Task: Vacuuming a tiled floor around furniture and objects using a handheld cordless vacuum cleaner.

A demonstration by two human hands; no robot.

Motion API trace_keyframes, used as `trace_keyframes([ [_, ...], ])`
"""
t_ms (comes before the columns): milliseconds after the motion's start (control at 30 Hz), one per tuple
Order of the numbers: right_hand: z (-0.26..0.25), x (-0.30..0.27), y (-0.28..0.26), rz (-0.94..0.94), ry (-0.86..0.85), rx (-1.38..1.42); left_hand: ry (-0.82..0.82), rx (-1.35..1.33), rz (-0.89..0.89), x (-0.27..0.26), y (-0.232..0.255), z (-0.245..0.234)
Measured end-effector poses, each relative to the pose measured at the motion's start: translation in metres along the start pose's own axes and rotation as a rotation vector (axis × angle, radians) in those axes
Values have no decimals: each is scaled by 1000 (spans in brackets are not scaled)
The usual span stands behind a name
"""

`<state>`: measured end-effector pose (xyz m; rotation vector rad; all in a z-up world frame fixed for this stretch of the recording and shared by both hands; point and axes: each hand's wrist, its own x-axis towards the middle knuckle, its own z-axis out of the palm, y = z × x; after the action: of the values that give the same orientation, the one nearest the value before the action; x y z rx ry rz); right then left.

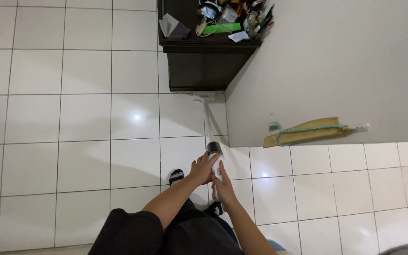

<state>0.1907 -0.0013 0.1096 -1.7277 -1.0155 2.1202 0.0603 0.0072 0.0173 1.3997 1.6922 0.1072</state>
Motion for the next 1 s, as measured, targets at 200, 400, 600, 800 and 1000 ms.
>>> trace_keyframes([
  [200,-2,-49,0,41,-36,7,54,-6,148,-45,12,-3],
  [400,-37,-107,11,11,-113,31,220,-179,384,-86,43,24],
  [600,-68,-163,22,-32,-169,26,239,-306,423,-116,72,59],
  [800,-64,-155,45,66,-128,24,132,-237,385,-123,72,56],
  [1000,-40,-105,28,-16,-136,65,139,-172,484,-67,33,33],
])
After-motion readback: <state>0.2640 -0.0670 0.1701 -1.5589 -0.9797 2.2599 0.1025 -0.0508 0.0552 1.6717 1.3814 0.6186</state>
